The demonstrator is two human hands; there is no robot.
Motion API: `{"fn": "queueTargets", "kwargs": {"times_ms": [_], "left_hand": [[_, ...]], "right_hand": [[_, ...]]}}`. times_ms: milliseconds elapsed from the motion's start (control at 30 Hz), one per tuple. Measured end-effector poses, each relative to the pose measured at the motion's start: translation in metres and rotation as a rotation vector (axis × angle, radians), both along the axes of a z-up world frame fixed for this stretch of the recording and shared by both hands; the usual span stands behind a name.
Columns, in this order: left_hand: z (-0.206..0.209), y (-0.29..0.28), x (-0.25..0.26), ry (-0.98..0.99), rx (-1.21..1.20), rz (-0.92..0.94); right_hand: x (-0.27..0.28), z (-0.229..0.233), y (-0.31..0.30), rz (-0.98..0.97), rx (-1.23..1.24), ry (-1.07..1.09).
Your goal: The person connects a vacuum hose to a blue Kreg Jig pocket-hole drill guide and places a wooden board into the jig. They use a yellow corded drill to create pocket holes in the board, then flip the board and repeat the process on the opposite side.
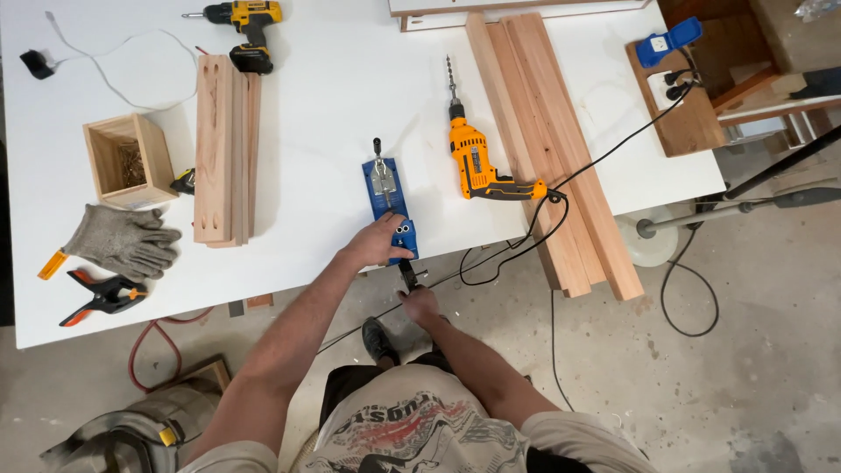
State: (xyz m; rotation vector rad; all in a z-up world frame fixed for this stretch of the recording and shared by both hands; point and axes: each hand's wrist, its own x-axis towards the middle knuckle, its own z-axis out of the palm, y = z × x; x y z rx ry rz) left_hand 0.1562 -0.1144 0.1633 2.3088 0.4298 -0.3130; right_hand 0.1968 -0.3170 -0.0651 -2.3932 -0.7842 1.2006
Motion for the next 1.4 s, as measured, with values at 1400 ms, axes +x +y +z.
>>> {"fn": "queueTargets", "kwargs": {"times_ms": [1400], "left_hand": [[-0.062, -0.489, -0.199, 0.113, -0.263, 2.008]], "right_hand": [[-0.079, 0.183, -0.004, 2.153, -0.204, -0.148]]}}
